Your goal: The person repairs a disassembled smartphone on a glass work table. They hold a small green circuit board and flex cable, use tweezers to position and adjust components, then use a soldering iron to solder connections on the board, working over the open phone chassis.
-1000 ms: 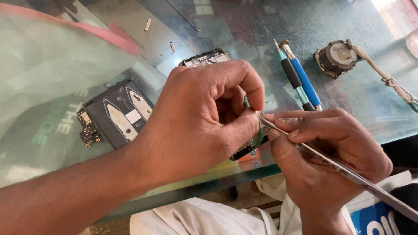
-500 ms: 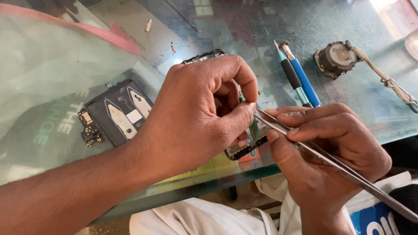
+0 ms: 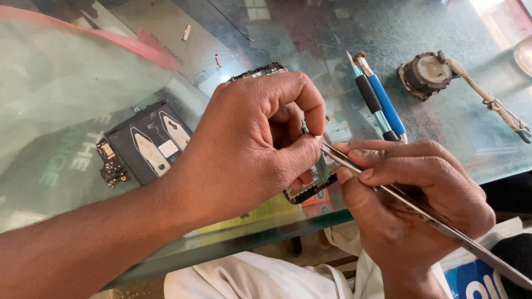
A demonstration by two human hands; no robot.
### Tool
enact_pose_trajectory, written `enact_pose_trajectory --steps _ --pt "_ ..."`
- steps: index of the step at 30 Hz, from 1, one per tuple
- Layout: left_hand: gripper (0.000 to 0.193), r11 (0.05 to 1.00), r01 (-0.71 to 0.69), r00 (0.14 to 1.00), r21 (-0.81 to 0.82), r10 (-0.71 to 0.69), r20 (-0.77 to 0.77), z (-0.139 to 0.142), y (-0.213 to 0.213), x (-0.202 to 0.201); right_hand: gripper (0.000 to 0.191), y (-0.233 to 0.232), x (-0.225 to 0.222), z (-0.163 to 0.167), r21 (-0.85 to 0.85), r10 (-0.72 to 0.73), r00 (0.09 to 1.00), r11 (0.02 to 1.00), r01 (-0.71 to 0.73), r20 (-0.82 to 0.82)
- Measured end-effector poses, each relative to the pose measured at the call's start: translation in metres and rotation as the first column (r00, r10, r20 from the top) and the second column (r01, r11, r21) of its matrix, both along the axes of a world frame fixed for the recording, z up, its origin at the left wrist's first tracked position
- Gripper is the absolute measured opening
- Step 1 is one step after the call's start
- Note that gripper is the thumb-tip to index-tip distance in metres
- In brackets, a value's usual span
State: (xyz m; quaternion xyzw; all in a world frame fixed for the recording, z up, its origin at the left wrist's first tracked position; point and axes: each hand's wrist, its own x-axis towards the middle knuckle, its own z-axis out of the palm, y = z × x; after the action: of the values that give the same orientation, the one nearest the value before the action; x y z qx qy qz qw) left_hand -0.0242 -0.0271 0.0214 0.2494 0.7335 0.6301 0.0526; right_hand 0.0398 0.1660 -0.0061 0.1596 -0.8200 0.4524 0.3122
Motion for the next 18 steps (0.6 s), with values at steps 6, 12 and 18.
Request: enact_pose_trajectory --steps 6,12,18 --pt "0.010 1.000 0.018 1.000 0.019 -0.018 0.015 0.000 0.002 0.002 0.017 0.005 0.004 -0.004 0.006 -0.020 1.000 1.000 0.020 -0.017" --pt "0.011 0.999 0.037 0.999 0.024 -0.038 0.030 0.000 0.001 0.003 0.020 0.006 0.004 -0.005 -0.090 0.009 1.000 0.996 -0.007 0.023" --pt "0.012 0.997 0.064 0.998 0.053 -0.065 0.016 0.003 0.002 0.003 0.017 0.022 -0.007 -0.013 -0.605 0.315 0.946 0.768 -0.211 0.070"
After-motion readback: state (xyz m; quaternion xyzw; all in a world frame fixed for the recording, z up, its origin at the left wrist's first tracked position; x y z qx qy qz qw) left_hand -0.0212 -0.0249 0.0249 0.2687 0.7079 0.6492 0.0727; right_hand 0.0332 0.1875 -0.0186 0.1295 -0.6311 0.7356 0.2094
